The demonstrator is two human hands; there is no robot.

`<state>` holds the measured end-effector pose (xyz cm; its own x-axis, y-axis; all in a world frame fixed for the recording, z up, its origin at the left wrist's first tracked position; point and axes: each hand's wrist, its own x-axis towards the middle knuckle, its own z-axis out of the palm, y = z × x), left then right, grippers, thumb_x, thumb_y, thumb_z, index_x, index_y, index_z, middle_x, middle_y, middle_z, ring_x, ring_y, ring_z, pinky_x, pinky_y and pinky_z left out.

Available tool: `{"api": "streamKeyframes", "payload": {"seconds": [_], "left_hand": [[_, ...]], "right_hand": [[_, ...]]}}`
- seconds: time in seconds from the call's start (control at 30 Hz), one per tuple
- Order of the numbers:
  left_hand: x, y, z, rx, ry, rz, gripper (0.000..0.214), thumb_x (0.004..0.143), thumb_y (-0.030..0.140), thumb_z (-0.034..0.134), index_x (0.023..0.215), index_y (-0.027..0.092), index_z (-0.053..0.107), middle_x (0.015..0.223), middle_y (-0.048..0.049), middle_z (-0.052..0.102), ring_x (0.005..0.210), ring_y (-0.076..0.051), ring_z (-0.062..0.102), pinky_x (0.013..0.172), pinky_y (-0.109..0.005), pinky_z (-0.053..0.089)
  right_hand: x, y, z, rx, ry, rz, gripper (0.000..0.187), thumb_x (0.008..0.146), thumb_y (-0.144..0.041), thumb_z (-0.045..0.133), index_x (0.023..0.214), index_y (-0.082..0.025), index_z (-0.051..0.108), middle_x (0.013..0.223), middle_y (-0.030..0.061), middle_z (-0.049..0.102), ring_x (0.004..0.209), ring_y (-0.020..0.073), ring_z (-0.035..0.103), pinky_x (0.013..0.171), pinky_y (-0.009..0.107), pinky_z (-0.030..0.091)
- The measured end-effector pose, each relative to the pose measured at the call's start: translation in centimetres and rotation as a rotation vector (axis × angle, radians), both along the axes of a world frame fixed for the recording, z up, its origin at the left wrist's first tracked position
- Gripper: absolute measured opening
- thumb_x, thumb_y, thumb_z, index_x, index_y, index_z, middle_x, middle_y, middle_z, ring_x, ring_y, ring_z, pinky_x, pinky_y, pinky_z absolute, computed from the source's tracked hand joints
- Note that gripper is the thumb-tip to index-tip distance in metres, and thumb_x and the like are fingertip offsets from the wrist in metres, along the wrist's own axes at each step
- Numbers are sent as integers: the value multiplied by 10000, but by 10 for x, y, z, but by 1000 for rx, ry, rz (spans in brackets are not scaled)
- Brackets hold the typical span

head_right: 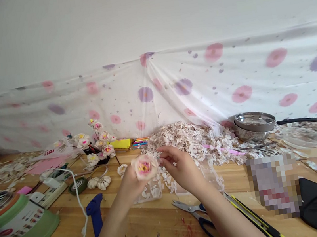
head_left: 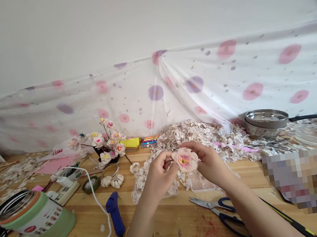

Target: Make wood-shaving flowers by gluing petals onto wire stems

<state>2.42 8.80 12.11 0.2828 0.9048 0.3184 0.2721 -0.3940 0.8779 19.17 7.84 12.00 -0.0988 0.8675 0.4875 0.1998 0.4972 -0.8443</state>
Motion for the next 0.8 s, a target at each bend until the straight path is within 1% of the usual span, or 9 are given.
{"api": "streamKeyframes", "payload": {"seconds": [0.07, 0.17, 0.23, 0.33, 0.43, 0.63, 0.73, 0.8], "left_hand": [[-2, 0, 4, -27, -22, -24, 83, 750, 235, 555, 821, 191, 556, 620, 54, 411, 608, -127, 420, 586, -227, 339], [-6, -1, 11, -94, -21, -34, 110, 744, 272, 539, 818, 191, 551, 596, 65, 389, 564, -116, 373, 555, -227, 317], [-8, -1, 14, -125, -10, -42, 142, 744, 298, 531, 823, 182, 551, 601, 66, 391, 558, -111, 350, 535, -228, 292], [-12, 1, 13, -125, -23, -48, 169, 746, 311, 520, 831, 169, 554, 613, 64, 380, 570, -109, 340, 535, -232, 278], [-12, 1, 12, -129, -29, -32, 174, 739, 300, 511, 839, 166, 558, 588, 76, 334, 547, -106, 309, 521, -235, 258], [-10, -1, 15, -104, 5, 1, 151, 739, 268, 492, 833, 181, 572, 573, 75, 361, 538, -107, 325, 524, -230, 264], [-9, 3, 10, -92, 3, 6, 116, 761, 255, 496, 816, 179, 562, 577, 75, 349, 537, -103, 324, 523, -223, 272], [-10, 7, 5, -90, -7, 8, 116, 791, 270, 500, 832, 178, 557, 596, 72, 356, 545, -101, 333, 524, -217, 282]], "right_hand": [[0, 0, -1, 4, -22, -1, 269, 783, -176, 576, 1051, -191, 593, 839, 50, 706, 768, 187, 666, 679, 310, 526], [0, 2, -3, -21, -28, 16, 256, 818, -220, 567, 1071, -190, 585, 864, 61, 705, 805, 196, 661, 731, 339, 525], [0, 2, -4, -30, -21, 29, 264, 829, -247, 569, 1088, -193, 574, 858, 60, 704, 799, 194, 659, 736, 345, 525], [0, 1, -4, -14, -39, 16, 271, 826, -256, 577, 1090, -199, 568, 830, 48, 698, 755, 179, 651, 702, 324, 522], [-1, -1, -2, -20, -66, 11, 280, 818, -249, 581, 1093, -198, 568, 835, 46, 696, 747, 170, 648, 700, 313, 523], [-4, -2, -2, -79, -91, 66, 295, 799, -249, 595, 1087, -188, 574, 828, 43, 703, 749, 176, 655, 714, 324, 533], [-4, -1, -3, -114, -102, 77, 257, 787, -256, 609, 1036, -194, 602, 796, 35, 698, 718, 174, 651, 681, 318, 530], [-1, 0, -4, -122, -67, 51, 251, 783, -268, 615, 1024, -198, 605, 793, 36, 696, 709, 174, 650, 666, 316, 529]]}}
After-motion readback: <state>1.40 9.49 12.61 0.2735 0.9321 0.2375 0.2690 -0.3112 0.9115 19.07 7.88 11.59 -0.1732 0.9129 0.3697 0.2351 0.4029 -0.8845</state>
